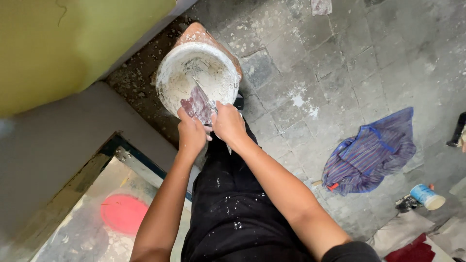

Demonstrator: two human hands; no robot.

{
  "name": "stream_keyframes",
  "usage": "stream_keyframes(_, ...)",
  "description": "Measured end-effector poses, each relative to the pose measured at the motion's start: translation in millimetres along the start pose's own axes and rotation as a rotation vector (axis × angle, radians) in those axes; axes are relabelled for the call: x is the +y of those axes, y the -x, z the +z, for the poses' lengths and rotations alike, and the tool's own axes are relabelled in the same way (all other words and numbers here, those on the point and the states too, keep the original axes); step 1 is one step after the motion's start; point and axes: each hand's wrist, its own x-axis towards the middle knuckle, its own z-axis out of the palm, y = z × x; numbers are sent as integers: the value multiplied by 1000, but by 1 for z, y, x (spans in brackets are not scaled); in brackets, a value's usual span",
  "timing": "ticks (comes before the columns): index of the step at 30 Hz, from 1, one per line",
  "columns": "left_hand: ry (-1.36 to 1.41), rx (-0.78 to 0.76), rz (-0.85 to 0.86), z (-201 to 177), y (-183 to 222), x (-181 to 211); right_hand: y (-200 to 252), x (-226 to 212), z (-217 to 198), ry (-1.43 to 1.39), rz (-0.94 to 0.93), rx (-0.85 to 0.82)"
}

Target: The person applies plaster to a wall corner using putty knives, holds a metal straightedge against the corner, and mixes plaster inside a bucket using putty knives.

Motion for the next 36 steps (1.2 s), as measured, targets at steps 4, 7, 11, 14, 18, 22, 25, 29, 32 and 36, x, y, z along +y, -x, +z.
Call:
stream_keyframes(4,-108,12,20,4,-22,-4,11,-13,-23,42,-111,-61)
stream_keyframes(7,-86,31,-17,2,-35,-7,25,-19,-51,50,-70,-91)
stream_keyframes(11,-45,29,10,-1,-40,-4,28,-19,-72,88,-26,-85)
stream_keyframes(14,-44,-38,-28,0,-33,3,20,-7,-62,114,-39,-91)
stream_keyframes(18,36,-88,-15,3,-24,6,-11,12,-18,71,-51,-24)
stream_keyframes(22,105,44,-99,-1,-26,-4,-41,34,7,10,-10,-11)
stream_keyframes(25,165,65,-176,-7,-38,-10,-46,42,13,3,121,-93)
stream_keyframes(29,159,83,-312,-7,-50,-13,-49,50,18,-105,156,-56)
stream_keyframes(32,189,119,-298,-4,-56,-18,-52,52,25,-162,147,-12)
stream_keyframes(36,268,174,-344,1,-65,-24,-52,48,37,-193,158,56)
